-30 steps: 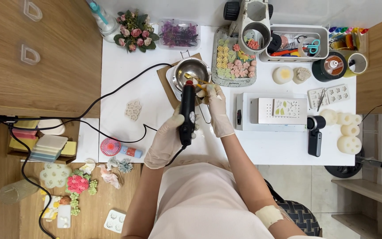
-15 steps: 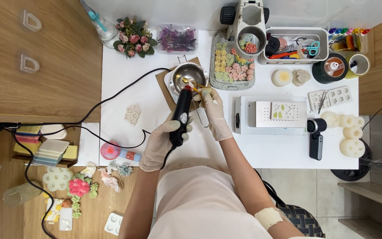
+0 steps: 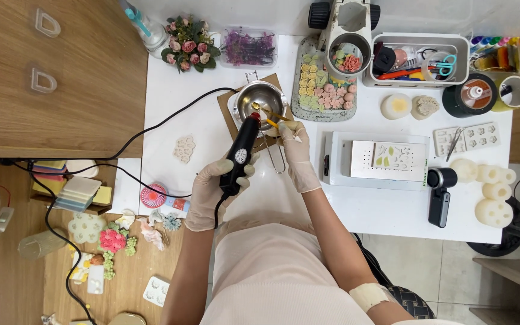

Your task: The person is cleaning and refining small wax decorations using a sculpting tool and a heat gun.

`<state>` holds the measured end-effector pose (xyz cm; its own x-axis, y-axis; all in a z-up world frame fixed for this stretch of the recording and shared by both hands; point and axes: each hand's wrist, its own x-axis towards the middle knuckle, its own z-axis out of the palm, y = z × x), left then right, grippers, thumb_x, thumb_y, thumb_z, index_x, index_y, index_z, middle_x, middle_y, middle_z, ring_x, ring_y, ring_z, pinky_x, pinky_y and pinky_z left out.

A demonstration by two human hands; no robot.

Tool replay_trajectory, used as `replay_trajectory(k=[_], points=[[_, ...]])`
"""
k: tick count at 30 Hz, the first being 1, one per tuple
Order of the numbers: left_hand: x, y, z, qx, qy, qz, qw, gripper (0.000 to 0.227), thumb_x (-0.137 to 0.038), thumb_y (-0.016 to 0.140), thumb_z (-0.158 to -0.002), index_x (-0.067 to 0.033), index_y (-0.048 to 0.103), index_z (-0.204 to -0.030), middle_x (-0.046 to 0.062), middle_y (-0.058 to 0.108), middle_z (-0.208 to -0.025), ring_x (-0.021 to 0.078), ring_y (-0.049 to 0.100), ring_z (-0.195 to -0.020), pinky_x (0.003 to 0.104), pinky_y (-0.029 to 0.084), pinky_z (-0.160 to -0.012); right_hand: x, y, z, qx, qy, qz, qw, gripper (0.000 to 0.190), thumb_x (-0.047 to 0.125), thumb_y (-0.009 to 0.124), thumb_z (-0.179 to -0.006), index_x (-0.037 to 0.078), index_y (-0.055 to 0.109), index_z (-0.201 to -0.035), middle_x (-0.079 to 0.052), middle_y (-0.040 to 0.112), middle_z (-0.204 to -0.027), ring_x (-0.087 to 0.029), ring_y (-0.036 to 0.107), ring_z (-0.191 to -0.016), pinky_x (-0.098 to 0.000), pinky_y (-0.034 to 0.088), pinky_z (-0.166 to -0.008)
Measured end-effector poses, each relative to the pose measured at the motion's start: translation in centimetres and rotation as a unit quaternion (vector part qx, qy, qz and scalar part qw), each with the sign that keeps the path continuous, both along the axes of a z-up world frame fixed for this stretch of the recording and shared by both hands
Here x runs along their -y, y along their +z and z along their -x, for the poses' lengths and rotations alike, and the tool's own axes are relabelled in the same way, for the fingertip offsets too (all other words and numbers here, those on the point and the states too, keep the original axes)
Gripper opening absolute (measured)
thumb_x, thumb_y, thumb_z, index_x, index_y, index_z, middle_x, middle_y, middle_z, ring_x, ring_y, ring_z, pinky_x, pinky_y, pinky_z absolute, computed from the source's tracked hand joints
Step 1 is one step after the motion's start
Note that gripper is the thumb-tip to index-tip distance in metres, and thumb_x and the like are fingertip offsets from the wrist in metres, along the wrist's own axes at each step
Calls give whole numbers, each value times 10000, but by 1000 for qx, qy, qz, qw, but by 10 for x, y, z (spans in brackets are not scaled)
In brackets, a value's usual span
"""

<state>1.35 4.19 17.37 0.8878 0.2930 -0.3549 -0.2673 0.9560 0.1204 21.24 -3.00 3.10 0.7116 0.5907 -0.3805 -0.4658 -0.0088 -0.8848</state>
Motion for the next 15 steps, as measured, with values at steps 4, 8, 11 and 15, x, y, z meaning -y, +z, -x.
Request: replay_trajectory(k=[4, 8, 11, 15], points=[[5, 7, -6, -19, 14, -3, 1000, 769, -52, 677, -873, 80, 338, -1550, 244, 537, -1296, 246, 597, -1018, 288, 562, -804, 1, -2, -4, -10, 1, -1, 1000, 119, 160, 640, -1012, 51, 594, -1006, -56, 731, -835, -64, 562, -658, -223, 463, -614], [11, 12, -13, -27, 26, 0, 999, 775, -46, 677, -870, 114, 331, -1546, 254, 534, -1318, 241, 592, -1018, 275, 557, -788, 3, -3, -8, -16, 7, -13, 1000, 110, 150, 645, -1007, 52, 593, -1003, -40, 713, -834, -59, 550, -662, -223, 462, -618], [16, 18, -19, -33, 28, 0, 999, 777, -49, 675, -871, 122, 325, -1543, 258, 529, -1348, 236, 589, -1017, 270, 554, -780, 4, -7, -12, -17, 13, -17, 1000, 107, 148, 644, -1006, 53, 596, -1008, -35, 707, -835, -59, 561, -670, -225, 468, -622], [24, 19, -27, -65, 43, -7, 997, 791, -61, 675, -866, 128, 323, -1550, 274, 528, -1364, 232, 588, -1011, 263, 550, -779, 8, -5, -18, -28, 31, -24, 999, 112, 156, 635, -1018, 51, 594, -1020, -57, 735, -846, -66, 569, -668, -234, 467, -631]])
